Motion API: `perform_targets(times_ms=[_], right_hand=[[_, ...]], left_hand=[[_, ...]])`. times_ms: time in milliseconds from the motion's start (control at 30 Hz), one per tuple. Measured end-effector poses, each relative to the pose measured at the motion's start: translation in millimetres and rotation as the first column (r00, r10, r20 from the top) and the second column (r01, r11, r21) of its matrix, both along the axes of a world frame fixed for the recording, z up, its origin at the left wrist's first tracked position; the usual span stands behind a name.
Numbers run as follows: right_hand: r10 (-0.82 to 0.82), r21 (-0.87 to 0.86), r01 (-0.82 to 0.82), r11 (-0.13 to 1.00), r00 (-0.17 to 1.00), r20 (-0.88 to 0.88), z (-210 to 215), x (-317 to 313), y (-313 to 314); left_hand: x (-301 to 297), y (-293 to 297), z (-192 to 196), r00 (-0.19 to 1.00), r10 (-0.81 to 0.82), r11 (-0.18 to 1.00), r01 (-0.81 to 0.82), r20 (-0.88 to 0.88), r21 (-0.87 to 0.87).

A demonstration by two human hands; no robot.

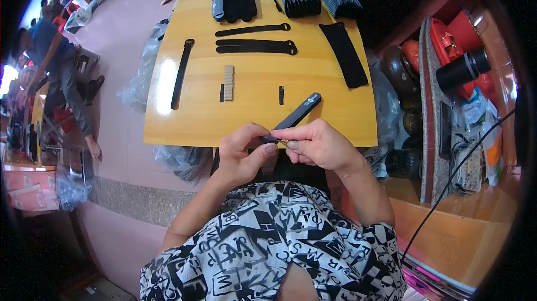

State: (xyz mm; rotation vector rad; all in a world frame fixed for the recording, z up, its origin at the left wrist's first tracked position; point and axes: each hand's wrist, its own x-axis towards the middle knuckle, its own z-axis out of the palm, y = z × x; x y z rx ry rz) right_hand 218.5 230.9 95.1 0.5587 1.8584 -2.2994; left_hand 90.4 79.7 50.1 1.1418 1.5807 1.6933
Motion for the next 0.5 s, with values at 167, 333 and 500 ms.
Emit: perform_targets(times_ms=[167, 333, 500], right_hand=[[0.085, 0.026, -0.086, 0.996, 0.996, 0.026, 4, -4, 11], [0.25, 0.67, -0.083, 0.737, 0.956, -0.156, 10, -6, 0], [0.242, 0.68, -0.017, 0.733, 0.941, -0.237, -4, -12, 1]], left_hand=[[5, -1, -9, 0.995, -0.013, 0.999, 0.009, 0.098, 0.045], [14, 1, -15, 0.989, 0.098, 0.995, -0.097, -0.113, 0.023], [23, 3, -17, 0.948, 0.156, 0.984, -0.173, 0.278, 0.04]])
